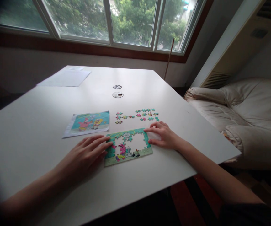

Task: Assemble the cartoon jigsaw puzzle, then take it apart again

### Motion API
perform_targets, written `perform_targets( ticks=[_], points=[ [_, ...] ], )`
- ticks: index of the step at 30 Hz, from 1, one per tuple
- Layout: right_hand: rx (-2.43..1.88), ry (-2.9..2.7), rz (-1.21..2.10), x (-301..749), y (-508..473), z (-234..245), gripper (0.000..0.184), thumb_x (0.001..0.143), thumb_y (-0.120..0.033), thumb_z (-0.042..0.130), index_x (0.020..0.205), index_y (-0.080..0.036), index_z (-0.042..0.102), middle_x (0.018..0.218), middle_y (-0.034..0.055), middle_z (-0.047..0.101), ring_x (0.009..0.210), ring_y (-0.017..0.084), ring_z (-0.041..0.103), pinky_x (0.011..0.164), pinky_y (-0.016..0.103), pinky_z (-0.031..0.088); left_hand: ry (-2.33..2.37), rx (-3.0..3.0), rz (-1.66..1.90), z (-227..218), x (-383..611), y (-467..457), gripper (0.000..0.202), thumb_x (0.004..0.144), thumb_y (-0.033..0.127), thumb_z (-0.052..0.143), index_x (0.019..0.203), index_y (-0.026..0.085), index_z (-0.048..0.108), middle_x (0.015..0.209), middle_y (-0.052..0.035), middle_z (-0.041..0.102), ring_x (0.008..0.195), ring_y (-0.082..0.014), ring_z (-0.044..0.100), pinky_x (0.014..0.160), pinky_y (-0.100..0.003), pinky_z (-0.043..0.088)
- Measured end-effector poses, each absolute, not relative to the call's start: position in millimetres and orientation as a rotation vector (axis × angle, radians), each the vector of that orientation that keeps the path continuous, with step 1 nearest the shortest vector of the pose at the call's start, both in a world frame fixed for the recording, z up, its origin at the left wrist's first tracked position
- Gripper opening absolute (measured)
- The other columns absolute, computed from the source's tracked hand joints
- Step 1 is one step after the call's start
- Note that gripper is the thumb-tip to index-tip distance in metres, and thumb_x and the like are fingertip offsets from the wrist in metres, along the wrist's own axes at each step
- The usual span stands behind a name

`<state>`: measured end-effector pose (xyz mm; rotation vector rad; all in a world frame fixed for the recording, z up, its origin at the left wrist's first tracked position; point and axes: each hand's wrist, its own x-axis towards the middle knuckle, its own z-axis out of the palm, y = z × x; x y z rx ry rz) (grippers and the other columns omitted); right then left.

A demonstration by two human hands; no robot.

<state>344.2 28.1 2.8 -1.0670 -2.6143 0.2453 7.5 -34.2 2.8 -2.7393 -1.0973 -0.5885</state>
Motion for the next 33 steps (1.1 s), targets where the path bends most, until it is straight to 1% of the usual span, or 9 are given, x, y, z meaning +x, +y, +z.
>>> perform_targets(
  ticks=[6, 17, 26, 33],
  points=[
    [-1.079, -2.63, 0.273, 344.1, 27.4, 3.7, 0.052, 0.079, -0.05, 0.06, 0.124, -0.024, 0.056, 0.114, 0.0111, 0.054, 0.105, 0.025, 0.048, 0.094, 0.041, 0.035, -1.045, -2.766, -0.593, 7.3, 9.6, -35.8, 0.027, 0.091, 0.019, 0.043, 0.111, 0.019, 0.061, 0.11, -0.0095, 0.063, 0.106, -0.0264, 0.053, 0.087, -0.042, 0.045],
    [-1.078, -2.638, 0.28, 345.1, 28.5, 3.2, 0.054, 0.079, -0.052, 0.06, 0.124, -0.024, 0.055, 0.114, 0.011, 0.053, 0.106, 0.025, 0.047, 0.094, 0.04, 0.035, -0.968, -2.809, -0.596, 7.5, 11.6, -38.1, 0.028, 0.09, 0.017, 0.044, 0.113, 0.018, 0.059, 0.105, -0.0093, 0.064, 0.101, -0.0247, 0.054, 0.083, -0.039, 0.047],
    [-1.071, -2.635, 0.267, 345.5, 27.9, 2.4, 0.058, 0.076, -0.056, 0.061, 0.124, -0.024, 0.055, 0.114, 0.0108, 0.053, 0.105, 0.026, 0.047, 0.094, 0.04, 0.035, -0.844, -2.872, -0.664, 12.1, 12.8, -40.9, 0.019, 0.089, 0.016, 0.046, 0.102, 0.018, 0.061, 0.096, -0.0086, 0.064, 0.095, -0.0225, 0.056, 0.078, -0.036, 0.048],
    [-1.069, -2.629, 0.273, 344.9, 27.7, 2.9, 0.057, 0.076, -0.055, 0.061, 0.124, -0.024, 0.055, 0.114, 0.0106, 0.053, 0.104, 0.026, 0.047, 0.094, 0.04, 0.035, -0.771, -2.893, -0.665, 13.1, 11.8, -41.4, 0.019, 0.089, 0.016, 0.046, 0.102, 0.017, 0.06, 0.091, -0.0085, 0.064, 0.089, -0.0217, 0.057, 0.076, -0.035, 0.047]
  ],
)
